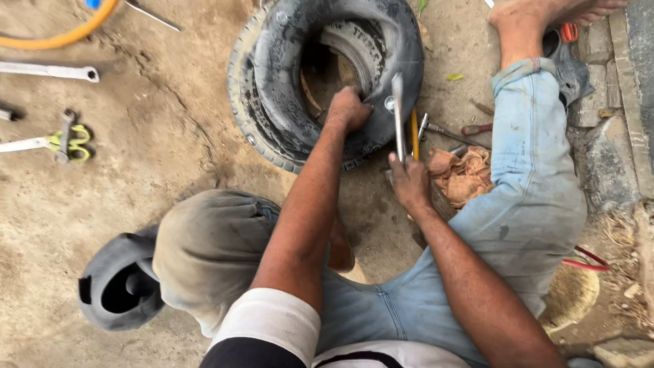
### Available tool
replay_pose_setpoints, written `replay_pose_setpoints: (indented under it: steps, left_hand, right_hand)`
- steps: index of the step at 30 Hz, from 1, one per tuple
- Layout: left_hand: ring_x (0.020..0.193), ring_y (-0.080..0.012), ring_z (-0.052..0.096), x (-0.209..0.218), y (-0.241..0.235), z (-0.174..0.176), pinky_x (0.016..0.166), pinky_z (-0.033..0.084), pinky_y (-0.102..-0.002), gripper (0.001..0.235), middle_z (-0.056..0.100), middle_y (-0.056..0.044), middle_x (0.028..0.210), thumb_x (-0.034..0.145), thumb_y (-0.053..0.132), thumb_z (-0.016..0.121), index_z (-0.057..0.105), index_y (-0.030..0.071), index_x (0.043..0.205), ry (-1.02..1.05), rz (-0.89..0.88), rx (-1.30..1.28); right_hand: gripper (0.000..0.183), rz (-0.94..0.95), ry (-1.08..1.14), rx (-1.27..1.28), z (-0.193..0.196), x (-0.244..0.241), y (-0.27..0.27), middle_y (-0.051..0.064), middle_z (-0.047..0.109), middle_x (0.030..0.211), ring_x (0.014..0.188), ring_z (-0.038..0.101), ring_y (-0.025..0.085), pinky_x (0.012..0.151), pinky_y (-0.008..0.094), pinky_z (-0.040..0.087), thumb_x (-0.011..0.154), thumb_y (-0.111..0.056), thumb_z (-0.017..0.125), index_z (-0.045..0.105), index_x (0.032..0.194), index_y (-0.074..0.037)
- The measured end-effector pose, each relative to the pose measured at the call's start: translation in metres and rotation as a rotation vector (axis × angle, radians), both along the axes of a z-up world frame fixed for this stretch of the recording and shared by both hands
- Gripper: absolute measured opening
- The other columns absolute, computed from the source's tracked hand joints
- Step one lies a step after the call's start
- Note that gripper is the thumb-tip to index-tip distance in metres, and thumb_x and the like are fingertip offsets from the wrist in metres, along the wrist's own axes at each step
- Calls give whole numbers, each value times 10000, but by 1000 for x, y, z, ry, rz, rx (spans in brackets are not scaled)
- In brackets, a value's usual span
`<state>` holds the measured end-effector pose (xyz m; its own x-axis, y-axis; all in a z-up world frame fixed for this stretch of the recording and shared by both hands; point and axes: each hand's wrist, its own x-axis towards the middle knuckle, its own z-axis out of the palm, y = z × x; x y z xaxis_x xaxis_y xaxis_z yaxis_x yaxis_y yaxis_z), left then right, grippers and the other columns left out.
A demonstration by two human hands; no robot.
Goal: The person removes a damaged inner tube from a motorcycle tire, inspects the tire, and installs a new inner tube into the tire. The person uses a metal tool to pry the tire bead and hands to manipulate the tube.
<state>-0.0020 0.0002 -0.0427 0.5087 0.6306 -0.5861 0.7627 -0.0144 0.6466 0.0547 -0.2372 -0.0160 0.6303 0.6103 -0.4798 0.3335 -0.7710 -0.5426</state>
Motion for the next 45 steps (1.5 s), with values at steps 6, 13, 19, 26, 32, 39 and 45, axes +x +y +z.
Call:
replay_pose_setpoints:
  steps: [6,13,19,26,32,39,45]
  left_hand:
    - [1157,-360,681,5,6,-52,1005,552,-418,490,711,-230,1202,766,290,826,724,33,1171,-27,-13,103]
    - [1229,-352,657,11,0,-50,1056,516,-442,500,715,-188,1286,769,325,789,741,89,1208,-59,23,-5]
    - [1231,-349,673,13,1,-42,1067,523,-437,477,729,-194,1274,768,274,760,764,109,1215,-25,35,7]
    - [1230,-324,653,-4,1,25,1063,506,-418,871,702,-196,1282,704,709,801,710,40,1254,21,-9,-16]
    - [1182,-305,692,11,-19,49,1011,553,-441,938,724,-172,1246,628,771,813,714,64,1236,141,87,49]
    - [1245,-305,645,17,-4,20,1044,526,-450,825,697,-158,1289,694,584,890,652,93,1314,150,49,-85]
    - [1271,-316,629,18,-1,-9,1074,510,-452,703,679,-153,1324,752,447,891,645,113,1320,69,-9,-17]
  right_hand:
    - [661,121,-265,244,-73,13,-9,301,585,719,719,598,487,652,577,457,1100,-508,522,607,822,86]
    - [472,-203,52,425,-29,36,-1,59,579,610,538,536,181,523,408,437,1072,-432,532,598,819,-40]
    - [526,102,-21,-96,-50,15,-4,160,613,651,607,592,288,611,472,456,1060,-457,537,647,888,28]
    - [464,-280,-49,81,-26,44,10,172,639,695,640,627,295,622,466,479,1032,-445,536,665,1002,-1]
    - [410,-278,220,-76,-79,56,-4,144,624,717,612,576,263,584,438,450,988,-349,682,703,989,60]
    - [354,5,188,-54,-50,35,7,92,742,738,634,690,173,605,316,542,904,-313,732,745,1015,23]
    - [337,-3,333,-17,-27,24,22,112,726,739,610,668,192,590,330,538,924,-300,708,730,1065,5]
